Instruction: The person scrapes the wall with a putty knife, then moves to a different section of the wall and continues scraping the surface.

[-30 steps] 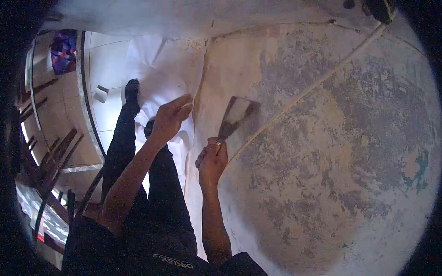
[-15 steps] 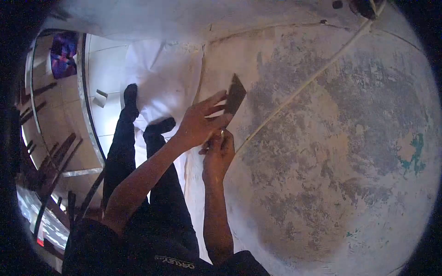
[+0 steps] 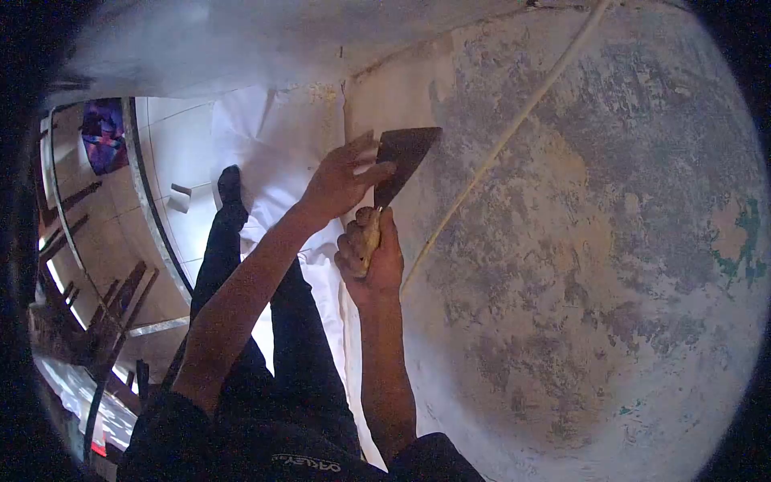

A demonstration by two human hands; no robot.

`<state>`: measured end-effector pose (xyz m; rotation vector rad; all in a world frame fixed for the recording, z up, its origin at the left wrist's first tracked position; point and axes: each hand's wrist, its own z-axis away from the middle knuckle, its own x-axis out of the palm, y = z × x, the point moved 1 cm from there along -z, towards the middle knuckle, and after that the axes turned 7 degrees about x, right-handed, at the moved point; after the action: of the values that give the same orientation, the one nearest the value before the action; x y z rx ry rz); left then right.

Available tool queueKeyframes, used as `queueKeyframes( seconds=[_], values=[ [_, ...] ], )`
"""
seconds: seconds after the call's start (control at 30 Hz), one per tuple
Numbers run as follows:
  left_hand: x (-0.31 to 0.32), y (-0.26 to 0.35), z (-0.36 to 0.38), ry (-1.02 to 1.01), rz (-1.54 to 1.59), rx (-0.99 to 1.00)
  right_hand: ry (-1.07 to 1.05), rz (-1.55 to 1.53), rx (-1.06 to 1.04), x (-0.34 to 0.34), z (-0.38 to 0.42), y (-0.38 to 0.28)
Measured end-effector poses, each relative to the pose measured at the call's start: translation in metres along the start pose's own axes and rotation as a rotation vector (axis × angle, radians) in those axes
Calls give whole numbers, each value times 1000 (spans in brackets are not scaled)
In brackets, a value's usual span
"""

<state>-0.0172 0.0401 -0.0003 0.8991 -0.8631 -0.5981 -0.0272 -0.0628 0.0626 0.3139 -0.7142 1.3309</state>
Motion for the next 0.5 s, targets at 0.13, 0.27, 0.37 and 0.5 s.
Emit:
queueKeyframes(
  seconds=[0.13,0.27,0.37,0.5],
  values=[
    [12,23,-16,58,-594,530,95,-89,21,7,-7,-5],
    [18,36,-29,-111,-510,513,51,-65,-9,11,-15,-11],
    [18,30,-37,-183,-400,487,117,12,-97,13,-25,-12],
    [17,30,-35,-174,-493,449,104,-33,-86,10,-30,-9]
  ],
)
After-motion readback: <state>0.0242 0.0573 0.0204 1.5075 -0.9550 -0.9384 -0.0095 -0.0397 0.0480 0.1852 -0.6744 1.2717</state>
